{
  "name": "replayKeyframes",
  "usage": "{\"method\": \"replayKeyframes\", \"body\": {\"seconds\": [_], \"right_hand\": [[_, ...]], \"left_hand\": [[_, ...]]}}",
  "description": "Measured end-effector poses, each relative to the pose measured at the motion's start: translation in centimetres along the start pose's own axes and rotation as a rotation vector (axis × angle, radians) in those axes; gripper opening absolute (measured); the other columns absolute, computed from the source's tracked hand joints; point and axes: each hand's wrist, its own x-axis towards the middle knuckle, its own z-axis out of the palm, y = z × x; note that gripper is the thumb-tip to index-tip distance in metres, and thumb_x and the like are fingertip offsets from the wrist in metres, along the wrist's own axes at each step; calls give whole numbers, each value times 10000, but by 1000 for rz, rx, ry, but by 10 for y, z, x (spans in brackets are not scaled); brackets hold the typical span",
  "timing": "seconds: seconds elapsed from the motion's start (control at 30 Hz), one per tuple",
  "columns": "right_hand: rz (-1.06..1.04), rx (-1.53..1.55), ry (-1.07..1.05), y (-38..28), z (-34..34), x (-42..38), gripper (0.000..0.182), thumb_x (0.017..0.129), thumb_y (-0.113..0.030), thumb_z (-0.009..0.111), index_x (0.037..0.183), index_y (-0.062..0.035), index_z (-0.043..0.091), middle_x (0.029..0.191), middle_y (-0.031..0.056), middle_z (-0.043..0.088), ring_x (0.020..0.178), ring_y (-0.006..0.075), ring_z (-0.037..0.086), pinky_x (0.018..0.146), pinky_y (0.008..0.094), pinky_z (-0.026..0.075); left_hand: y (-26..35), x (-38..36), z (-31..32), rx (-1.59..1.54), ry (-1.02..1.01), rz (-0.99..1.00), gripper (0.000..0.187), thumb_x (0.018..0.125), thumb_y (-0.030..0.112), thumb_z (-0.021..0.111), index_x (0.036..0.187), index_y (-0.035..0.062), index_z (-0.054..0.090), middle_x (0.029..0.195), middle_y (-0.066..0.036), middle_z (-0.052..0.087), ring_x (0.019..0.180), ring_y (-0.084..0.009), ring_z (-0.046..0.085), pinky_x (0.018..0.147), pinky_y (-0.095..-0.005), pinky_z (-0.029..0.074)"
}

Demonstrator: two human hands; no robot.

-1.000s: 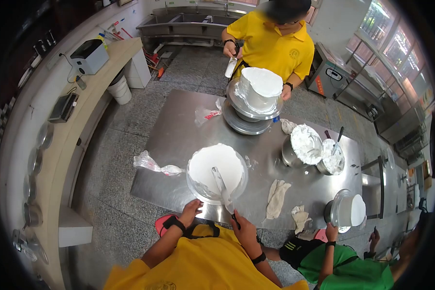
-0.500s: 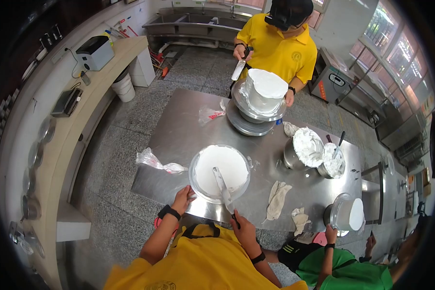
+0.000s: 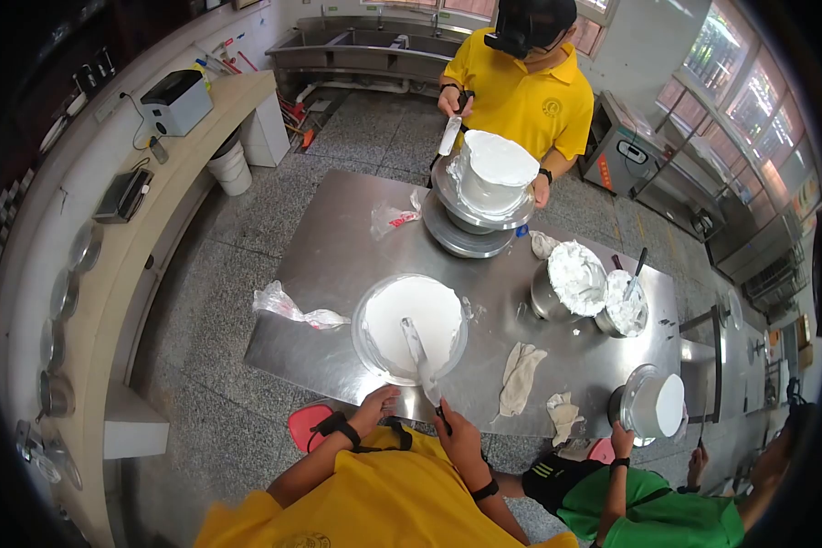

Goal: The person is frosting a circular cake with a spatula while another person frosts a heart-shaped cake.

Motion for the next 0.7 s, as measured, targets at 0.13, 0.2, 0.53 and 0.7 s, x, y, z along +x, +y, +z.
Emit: {"method": "replayKeyframes", "body": {"seconds": [0.13, 0.2, 0.53, 0.7], "right_hand": [[-8, -14, 12, 1, 0, 0, 423, 920, -207, 660, 1317, -81, 589, 884, 169, 681, 762, 361, 666, 634, 416, 517], [-1, -18, 6, 1, 0, -2, 423, 919, -205, 660, 1317, -81, 589, 889, 167, 683, 763, 361, 667, 634, 415, 517], [-30, 5, 11, 0, 0, -3, 424, 905, -167, 673, 1303, -45, 592, 879, 173, 684, 753, 366, 665, 624, 408, 516], [-11, -10, 12, 5, 3, -7, 433, 908, -176, 674, 1315, -59, 586, 896, 170, 685, 756, 361, 667, 628, 410, 517]], "left_hand": [[18, 13, -15, -53, 55, 86, 340, 904, 169, 558, 1236, 101, 575, 1138, -36, 616, 1002, -157, 576, 831, -347, 511], [49, 9, -14, -139, 121, 120, 304, 847, 91, 518, 1145, 82, 576, 1063, -36, 615, 977, -154, 587, 846, -354, 515], [63, 15, -37, -292, 114, 13, 210, 805, 81, 512, 1004, 101, 575, 944, 10, 617, 848, -126, 591, 795, -312, 482], [24, 2, -11, -317, 87, 11, 237, 804, 61, 501, 1022, 95, 590, 986, -10, 622, 867, -132, 597, 795, -316, 498]]}}
